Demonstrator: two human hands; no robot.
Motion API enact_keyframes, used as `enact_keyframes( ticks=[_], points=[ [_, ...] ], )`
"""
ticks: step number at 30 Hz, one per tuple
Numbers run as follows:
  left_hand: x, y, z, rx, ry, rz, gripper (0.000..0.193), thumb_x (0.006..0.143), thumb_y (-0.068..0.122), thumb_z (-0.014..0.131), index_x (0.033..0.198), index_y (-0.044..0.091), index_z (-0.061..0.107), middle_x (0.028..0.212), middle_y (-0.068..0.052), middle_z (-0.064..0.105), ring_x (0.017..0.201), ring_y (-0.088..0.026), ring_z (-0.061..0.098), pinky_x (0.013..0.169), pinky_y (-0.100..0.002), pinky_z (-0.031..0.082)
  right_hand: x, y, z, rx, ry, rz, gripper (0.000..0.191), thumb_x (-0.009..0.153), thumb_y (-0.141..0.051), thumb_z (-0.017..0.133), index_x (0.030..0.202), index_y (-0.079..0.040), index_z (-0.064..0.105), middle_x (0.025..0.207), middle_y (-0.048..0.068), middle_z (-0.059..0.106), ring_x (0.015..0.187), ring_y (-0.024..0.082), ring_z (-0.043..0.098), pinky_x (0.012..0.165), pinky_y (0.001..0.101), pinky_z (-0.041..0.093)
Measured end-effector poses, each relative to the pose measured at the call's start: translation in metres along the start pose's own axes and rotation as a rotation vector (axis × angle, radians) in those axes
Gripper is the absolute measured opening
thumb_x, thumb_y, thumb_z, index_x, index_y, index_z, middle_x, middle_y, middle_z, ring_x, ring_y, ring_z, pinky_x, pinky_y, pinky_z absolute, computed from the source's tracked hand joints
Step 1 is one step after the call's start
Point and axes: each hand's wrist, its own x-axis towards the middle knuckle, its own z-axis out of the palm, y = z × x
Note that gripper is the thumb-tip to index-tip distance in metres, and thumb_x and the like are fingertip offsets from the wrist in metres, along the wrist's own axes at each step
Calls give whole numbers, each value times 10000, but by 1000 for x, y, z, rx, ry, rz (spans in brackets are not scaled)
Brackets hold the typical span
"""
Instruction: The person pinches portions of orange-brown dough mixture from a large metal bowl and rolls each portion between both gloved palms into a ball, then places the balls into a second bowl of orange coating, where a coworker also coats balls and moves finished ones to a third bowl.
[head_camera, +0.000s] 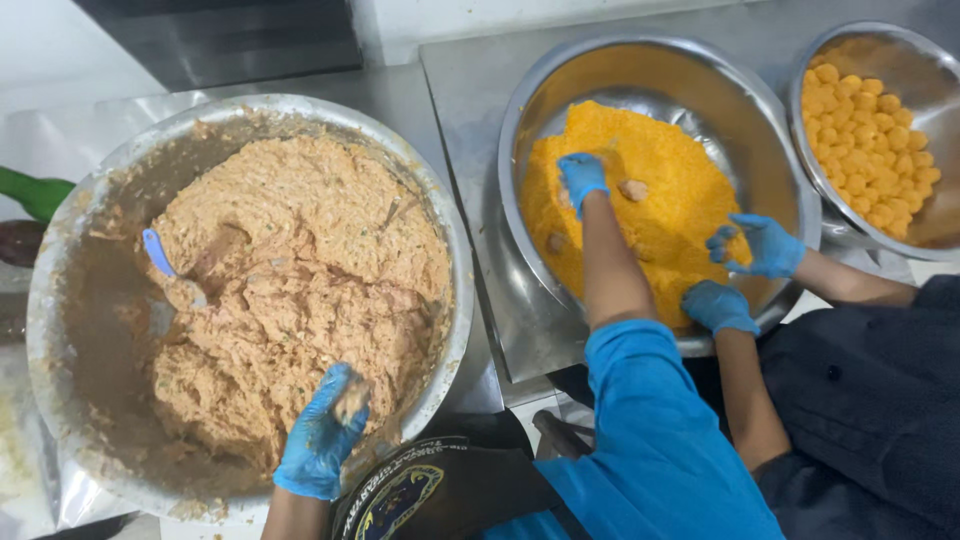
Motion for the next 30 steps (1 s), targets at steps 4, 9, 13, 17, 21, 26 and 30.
enact_keyframes(
  ticks=[4, 9, 13, 17, 21, 26, 30],
  points=[
    [-1, 3, -6, -25, -112, 128, 342, 860, 67, 710, 1189, 128, 640, 1129, -35, 698, 1075, -217, 701, 904, -303, 591, 12, -13, -7, -244, 47, -88, 569, 950, -388, 748, 1361, -24, 599, 1318, 134, 639, 1166, 226, 625, 989, 363, 487],
    [14, 3, -1, -91, -226, 114, 297, 915, 86, 691, 1209, 70, 647, 1225, -129, 724, 972, -194, 722, 727, -220, 564, 10, -14, -29, 1, -3, -215, 544, 988, -388, 683, 1384, -19, 626, 1404, 122, 665, 1306, 230, 619, 1112, 358, 468],
    [22, 5, 15, -151, -347, 17, 337, 1041, 375, 668, 1208, 83, 657, 1209, -153, 701, 803, -195, 714, 534, -239, 564, -22, -4, -37, 271, -117, -61, 531, 984, -384, 607, 1420, -83, 568, 1441, 63, 603, 1300, 203, 586, 1045, 408, 474],
    [16, 18, 41, -188, -563, 26, 527, 1035, 555, 542, 1269, 86, 608, 1390, -195, 627, 895, -291, 731, 612, -304, 615, -89, 15, 3, 545, -400, -102, 425, 1083, -304, 517, 1424, -55, 562, 1430, 117, 617, 1304, 274, 627, 1086, 443, 510],
    [-3, 31, 69, -55, -710, 70, 695, 1011, 622, 469, 1458, 91, 464, 1582, -164, 442, 1046, -391, 721, 680, -374, 638, -176, 37, 85, 573, -738, 26, 559, 1111, -433, 489, 1427, 17, 590, 1366, 202, 647, 1236, 336, 630, 1055, 508, 503],
    [-18, 43, 92, 296, -805, 227, 835, 1013, 690, 367, 1640, 145, 279, 1707, -113, 320, 1255, -287, 602, 711, -335, 629, -253, 54, 173, 540, -738, 495, 833, 970, -717, 415, 1404, -27, 584, 1300, 88, 648, 1241, 229, 595, 1059, 457, 486],
    [-18, 47, 89, 453, -741, 317, 831, 992, 706, 317, 1657, 227, 180, 1703, -104, 289, 1356, -296, 531, 664, -299, 604, -273, 50, 194, 685, -739, 646, 889, 935, -756, 481, 1451, -37, 574, 1238, 64, 583, 1188, 215, 519, 999, 477, 500]
  ],
)
